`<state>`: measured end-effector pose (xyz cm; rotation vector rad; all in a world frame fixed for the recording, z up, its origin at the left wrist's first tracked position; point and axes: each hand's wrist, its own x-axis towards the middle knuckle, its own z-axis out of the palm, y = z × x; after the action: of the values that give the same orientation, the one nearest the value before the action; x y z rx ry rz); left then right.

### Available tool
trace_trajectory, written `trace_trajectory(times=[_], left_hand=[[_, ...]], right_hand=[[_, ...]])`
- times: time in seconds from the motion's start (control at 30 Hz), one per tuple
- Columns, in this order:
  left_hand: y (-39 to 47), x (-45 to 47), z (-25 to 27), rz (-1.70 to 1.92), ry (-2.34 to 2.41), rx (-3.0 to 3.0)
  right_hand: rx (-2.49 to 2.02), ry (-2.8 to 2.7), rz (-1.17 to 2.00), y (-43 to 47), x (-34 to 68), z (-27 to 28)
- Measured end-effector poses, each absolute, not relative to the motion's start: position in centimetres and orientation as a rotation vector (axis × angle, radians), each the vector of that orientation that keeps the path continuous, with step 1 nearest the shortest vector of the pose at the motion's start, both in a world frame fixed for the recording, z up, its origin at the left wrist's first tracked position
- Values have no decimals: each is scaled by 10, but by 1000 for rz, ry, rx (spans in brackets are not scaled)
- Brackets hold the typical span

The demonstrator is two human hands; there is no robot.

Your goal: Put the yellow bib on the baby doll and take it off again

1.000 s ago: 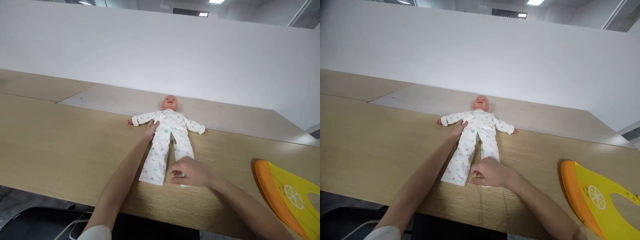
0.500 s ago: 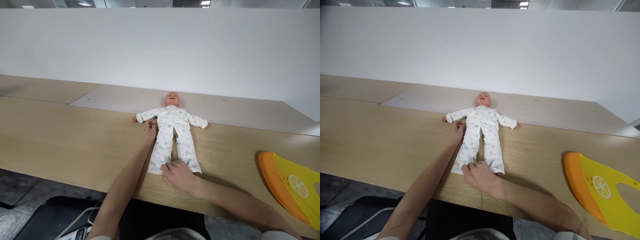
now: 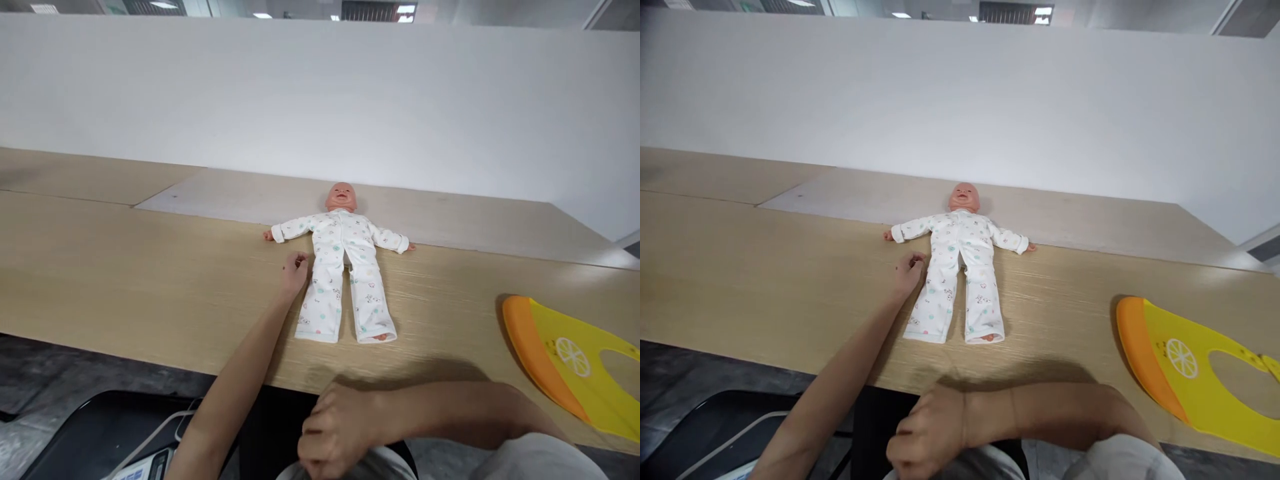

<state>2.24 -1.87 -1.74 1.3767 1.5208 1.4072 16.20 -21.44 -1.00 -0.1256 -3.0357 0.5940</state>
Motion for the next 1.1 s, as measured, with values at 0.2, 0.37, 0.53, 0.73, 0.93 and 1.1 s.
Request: trace_trajectory(times=[0.2, 0.37, 0.53, 0.73, 0.93, 1.1], left_hand=[[-13, 20, -25, 1394, 1516, 1405], [-16, 21, -22, 1360, 1526, 1466], [-14, 21, -23, 1321, 1539, 1491], [-13, 23, -30, 1352, 1487, 1452], [-25, 29, -24, 1334, 1461, 1583], [-29, 32, -19, 1340, 1481, 1660]], right_hand=[[56, -2998, 326, -218, 163, -18], [-15, -3061, 357, -220, 164, -14], [-157, -3047, 583, -221, 168, -13], [-184, -3044, 730, -220, 171, -5], [-189, -2835, 660, -224, 166, -20], [-239, -2565, 374, -231, 173, -29]])
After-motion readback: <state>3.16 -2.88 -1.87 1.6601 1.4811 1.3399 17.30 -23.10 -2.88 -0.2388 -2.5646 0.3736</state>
